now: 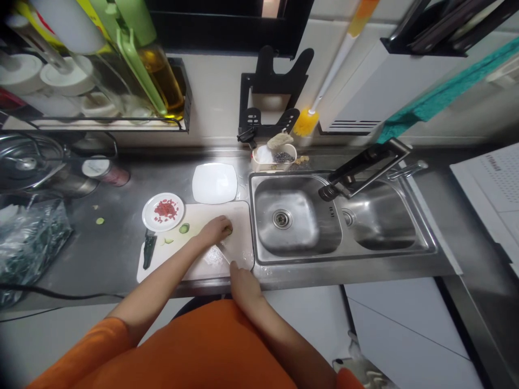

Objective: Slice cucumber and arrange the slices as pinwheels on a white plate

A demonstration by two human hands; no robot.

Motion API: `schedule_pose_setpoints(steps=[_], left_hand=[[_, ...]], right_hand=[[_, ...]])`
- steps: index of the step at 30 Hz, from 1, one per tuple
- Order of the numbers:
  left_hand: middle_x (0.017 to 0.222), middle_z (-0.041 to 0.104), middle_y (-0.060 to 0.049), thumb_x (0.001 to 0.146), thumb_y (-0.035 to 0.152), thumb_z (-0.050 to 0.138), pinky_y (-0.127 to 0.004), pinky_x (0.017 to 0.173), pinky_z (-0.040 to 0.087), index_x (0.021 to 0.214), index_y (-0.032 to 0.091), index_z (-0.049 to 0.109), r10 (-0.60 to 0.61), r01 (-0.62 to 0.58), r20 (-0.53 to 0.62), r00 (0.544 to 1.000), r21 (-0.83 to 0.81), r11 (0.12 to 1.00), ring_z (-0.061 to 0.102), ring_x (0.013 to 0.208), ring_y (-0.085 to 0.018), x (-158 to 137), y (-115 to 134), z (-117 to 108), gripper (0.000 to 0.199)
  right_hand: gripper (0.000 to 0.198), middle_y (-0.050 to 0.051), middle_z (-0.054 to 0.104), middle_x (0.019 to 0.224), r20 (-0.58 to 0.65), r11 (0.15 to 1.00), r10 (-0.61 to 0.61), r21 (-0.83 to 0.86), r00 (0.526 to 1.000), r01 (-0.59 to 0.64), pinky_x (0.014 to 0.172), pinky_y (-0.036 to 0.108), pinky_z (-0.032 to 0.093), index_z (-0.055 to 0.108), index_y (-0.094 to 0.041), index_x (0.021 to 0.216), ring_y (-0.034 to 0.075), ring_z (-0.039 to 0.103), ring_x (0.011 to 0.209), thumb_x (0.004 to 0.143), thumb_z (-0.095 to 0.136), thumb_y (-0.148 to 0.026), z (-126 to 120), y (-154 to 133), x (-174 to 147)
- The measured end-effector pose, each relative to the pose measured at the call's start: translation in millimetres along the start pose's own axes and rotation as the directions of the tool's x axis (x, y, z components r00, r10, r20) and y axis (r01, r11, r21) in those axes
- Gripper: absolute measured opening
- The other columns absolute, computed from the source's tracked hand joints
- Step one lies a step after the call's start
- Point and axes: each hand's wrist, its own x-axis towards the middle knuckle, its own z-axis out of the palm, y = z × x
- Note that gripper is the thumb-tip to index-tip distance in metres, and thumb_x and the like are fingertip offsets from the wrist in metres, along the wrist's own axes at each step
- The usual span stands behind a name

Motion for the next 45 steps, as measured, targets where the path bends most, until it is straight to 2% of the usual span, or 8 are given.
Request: schedule_pose_setpoints(steps=[4, 9, 17, 23, 27, 34, 39, 45], left_hand=[[0.069, 0.061, 0.0, 0.075, 0.023, 0.056, -0.025, 0.063, 0.043, 0.077, 0.019, 0.065, -0.173, 0.155, -0.103, 0.979, -0.169, 0.973, 0.055, 0.065, -0.014, -16, -5, -6, 0.01], [0.068, 0.065, 0.001, 0.076, 0.022, 0.052, -0.025, 0.065, 0.043, 0.097, 0.019, 0.067, -0.436, 0.354, -0.25, 0.865, -0.313, 0.881, 0.058, 0.064, -0.014, -49, -23, -9, 0.026], [0.072, 0.062, -0.001, 0.074, 0.015, 0.05, -0.024, 0.064, 0.04, 0.092, 0.018, 0.067, -0.289, 0.225, -0.258, 0.922, -0.248, 0.942, 0.054, 0.066, -0.013, -71, -32, 0, 0.025], [0.068, 0.056, -0.001, 0.075, 0.017, 0.055, -0.024, 0.061, 0.037, 0.081, 0.018, 0.064, -0.26, 0.23, -0.247, 0.934, -0.144, 0.963, 0.05, 0.065, -0.013, -69, -38, 1, 0.011], [0.067, 0.056, -0.002, 0.078, 0.024, 0.055, -0.026, 0.063, 0.038, 0.079, 0.018, 0.062, -0.263, 0.246, -0.291, 0.92, -0.094, 0.965, 0.051, 0.066, -0.015, -70, -38, 4, 0.01], [0.076, 0.059, -0.004, 0.08, 0.031, 0.056, -0.028, 0.069, 0.043, 0.086, 0.017, 0.063, -0.325, 0.318, -0.431, 0.842, -0.091, 0.944, 0.054, 0.069, -0.016, -74, -36, 18, 0.017], [0.088, 0.061, -0.006, 0.081, 0.027, 0.056, -0.029, 0.079, 0.046, 0.1, 0.019, 0.064, -0.262, 0.233, -0.44, 0.859, -0.119, 0.965, 0.057, 0.082, -0.017, -76, -41, 23, 0.023], [0.092, 0.062, -0.007, 0.08, 0.024, 0.056, -0.03, 0.081, 0.047, 0.101, 0.02, 0.065, -0.293, 0.257, -0.436, 0.851, -0.142, 0.956, 0.058, 0.085, -0.018, -76, -43, 26, 0.023]], right_hand=[[0.043, 0.015, 0.066, 0.095, 0.001, 1.0, -0.006, -0.002, 1.0, 0.006, 0.071, 0.03, 0.046, 0.043, -0.014, 0.123, 0.024, 0.064, 0.094, 0.084, 0.029, -0.001, 1, 2, 1], [0.047, 0.015, 0.066, 0.092, 0.012, 1.0, -0.02, -0.002, 1.0, 0.02, 0.072, 0.031, 0.045, 0.042, -0.014, 0.126, 0.024, 0.063, 0.094, 0.082, 0.03, 0.0, 1, 5, 2], [0.049, 0.015, 0.065, 0.092, 0.02, 1.0, -0.025, -0.009, 0.999, 0.025, 0.074, 0.03, 0.044, 0.039, -0.013, 0.129, 0.023, 0.062, 0.095, 0.083, 0.031, 0.0, -2, 4, 3], [0.049, 0.014, 0.065, 0.09, 0.012, 1.0, 0.009, -0.001, 1.0, -0.009, 0.072, 0.029, 0.044, 0.04, -0.015, 0.128, 0.023, 0.062, 0.095, 0.082, 0.031, 0.0, -3, 5, 3], [0.048, 0.014, 0.064, 0.092, 0.009, 1.0, 0.015, -0.013, 1.0, -0.015, 0.072, 0.029, 0.045, 0.04, -0.014, 0.128, 0.024, 0.062, 0.097, 0.082, 0.033, 0.0, -6, 7, 5], [0.043, 0.015, 0.065, 0.094, -0.003, 1.0, 0.012, -0.012, 1.0, -0.012, 0.072, 0.028, 0.045, 0.039, -0.012, 0.125, 0.023, 0.064, 0.093, 0.084, 0.034, 0.0, -8, 3, 11], [0.044, 0.015, 0.066, 0.093, -0.088, 0.999, -0.026, -0.03, 0.996, 0.023, 0.072, 0.029, 0.046, 0.039, -0.011, 0.126, 0.024, 0.063, 0.095, 0.084, 0.033, -0.001, -3, -5, 16], [0.042, 0.017, 0.066, 0.093, -0.106, 0.999, -0.05, -0.026, 0.993, 0.047, 0.071, 0.03, 0.047, 0.04, -0.01, 0.126, 0.025, 0.064, 0.094, 0.085, 0.029, -0.002, -8, -22, 22]])
